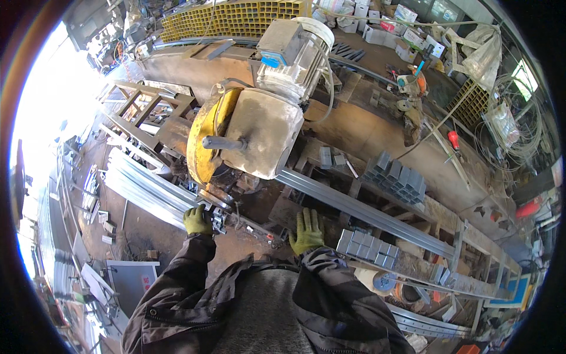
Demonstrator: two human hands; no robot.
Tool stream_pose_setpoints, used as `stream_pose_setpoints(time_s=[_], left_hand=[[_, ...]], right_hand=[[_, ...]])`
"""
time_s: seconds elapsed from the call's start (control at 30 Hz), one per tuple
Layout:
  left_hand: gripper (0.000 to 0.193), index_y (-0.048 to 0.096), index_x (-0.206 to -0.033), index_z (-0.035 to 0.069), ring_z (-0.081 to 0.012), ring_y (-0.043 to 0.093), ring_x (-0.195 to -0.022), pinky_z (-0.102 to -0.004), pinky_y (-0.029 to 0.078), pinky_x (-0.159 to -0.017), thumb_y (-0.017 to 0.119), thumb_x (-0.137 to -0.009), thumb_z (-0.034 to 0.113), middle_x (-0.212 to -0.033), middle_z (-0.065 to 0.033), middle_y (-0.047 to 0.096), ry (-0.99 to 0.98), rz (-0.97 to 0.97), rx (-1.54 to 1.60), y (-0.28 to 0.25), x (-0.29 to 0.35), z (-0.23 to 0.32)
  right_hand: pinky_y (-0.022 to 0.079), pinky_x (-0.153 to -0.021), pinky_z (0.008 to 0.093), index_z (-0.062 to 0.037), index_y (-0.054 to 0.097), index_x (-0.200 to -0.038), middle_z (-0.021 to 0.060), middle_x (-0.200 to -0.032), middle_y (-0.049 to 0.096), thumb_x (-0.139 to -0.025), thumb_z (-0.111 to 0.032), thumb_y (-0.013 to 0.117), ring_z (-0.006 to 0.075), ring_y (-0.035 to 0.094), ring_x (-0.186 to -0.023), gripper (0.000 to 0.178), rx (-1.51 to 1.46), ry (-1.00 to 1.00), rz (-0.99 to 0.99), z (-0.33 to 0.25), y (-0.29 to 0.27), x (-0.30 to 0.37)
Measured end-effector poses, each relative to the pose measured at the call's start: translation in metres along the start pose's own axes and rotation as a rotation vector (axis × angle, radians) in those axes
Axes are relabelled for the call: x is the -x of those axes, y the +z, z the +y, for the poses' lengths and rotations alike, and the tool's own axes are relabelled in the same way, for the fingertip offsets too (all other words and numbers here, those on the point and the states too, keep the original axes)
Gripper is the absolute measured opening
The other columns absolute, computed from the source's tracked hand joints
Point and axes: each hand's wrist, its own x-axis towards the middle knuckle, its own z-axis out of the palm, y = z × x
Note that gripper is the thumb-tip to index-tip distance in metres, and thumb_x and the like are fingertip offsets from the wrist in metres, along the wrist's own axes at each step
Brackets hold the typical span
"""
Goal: The person repeatedly picks up long metal profiles, positions them in a chop saw, cuts them, and stacks the cut pieces. The person handles the profiles by hand and operates the saw to produce multiple short segments.
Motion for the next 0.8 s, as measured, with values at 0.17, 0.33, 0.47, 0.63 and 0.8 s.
stream_pose_setpoints(time_s=[0.17, 0.33, 0.47, 0.63, 0.8], left_hand=[[0.034, 0.082, -0.129, 0.015, -0.0446, 0.077, -0.118, -0.0623, 0.055, -0.109, 0.081, -0.100, 0.032, -0.115, -0.0166, 0.085, -0.032, -0.011, 0.004, 0.0010, -0.0011, 0.0006], [0.034, 0.082, -0.129, 0.015, -0.0452, 0.076, -0.120, -0.0624, 0.055, -0.109, 0.083, -0.099, 0.031, -0.118, -0.0177, 0.085, -0.006, 0.022, 0.011, 0.0014, -0.0001, -0.0003], [0.034, 0.082, -0.129, 0.015, -0.0451, 0.075, -0.122, -0.0623, 0.055, -0.109, 0.083, -0.099, 0.031, -0.120, -0.0176, 0.085, -0.014, -0.003, 0.011, 0.0006, -0.0003, 0.0002], [0.033, 0.082, -0.130, 0.017, -0.0441, 0.075, -0.121, -0.0615, 0.055, -0.109, 0.082, -0.099, 0.030, -0.117, -0.0131, 0.085, -0.025, -0.016, -0.005, -0.0020, -0.0011, 0.0019], [0.033, 0.082, -0.129, 0.016, -0.0444, 0.075, -0.118, -0.0623, 0.054, -0.109, 0.081, -0.099, 0.029, -0.114, -0.0136, 0.085, 0.000, 0.024, -0.004, -0.0036, -0.0024, 0.0031]], right_hand=[[0.035, -0.138, 0.0742, -0.0001, 0.059, -0.172, 0.0269, -0.187, 0.045, -0.097, -0.045, 0.084, 0.0552, 0.042, -0.171, 0.091, 0.016, 0.029, -0.039, 0.0002, -0.0006, 0.0003], [0.033, -0.139, 0.0738, -0.0008, 0.058, -0.173, 0.0260, -0.188, 0.044, -0.097, -0.046, 0.083, 0.0544, 0.040, -0.172, 0.092, 0.007, 0.065, -0.107, -0.0005, -0.0017, -0.0001], [0.032, -0.140, 0.0736, -0.0008, 0.058, -0.173, 0.0260, -0.188, 0.044, -0.098, -0.048, 0.082, 0.0546, 0.040, -0.172, 0.092, 0.023, 0.028, -0.036, 0.0001, -0.0016, 0.0000], [0.032, -0.140, 0.0733, -0.0009, 0.059, -0.172, 0.0263, -0.188, 0.044, -0.098, -0.048, 0.081, 0.0546, 0.040, -0.172, 0.091, 0.040, 0.055, -0.099, 0.0009, 0.0009, 0.0000], [0.028, -0.139, 0.0784, -0.0004, 0.059, -0.172, 0.0282, -0.188, 0.043, -0.099, -0.048, 0.081, 0.0566, 0.037, -0.173, 0.089, -0.028, 0.049, -0.084, 0.0033, 0.0041, 0.0002]])
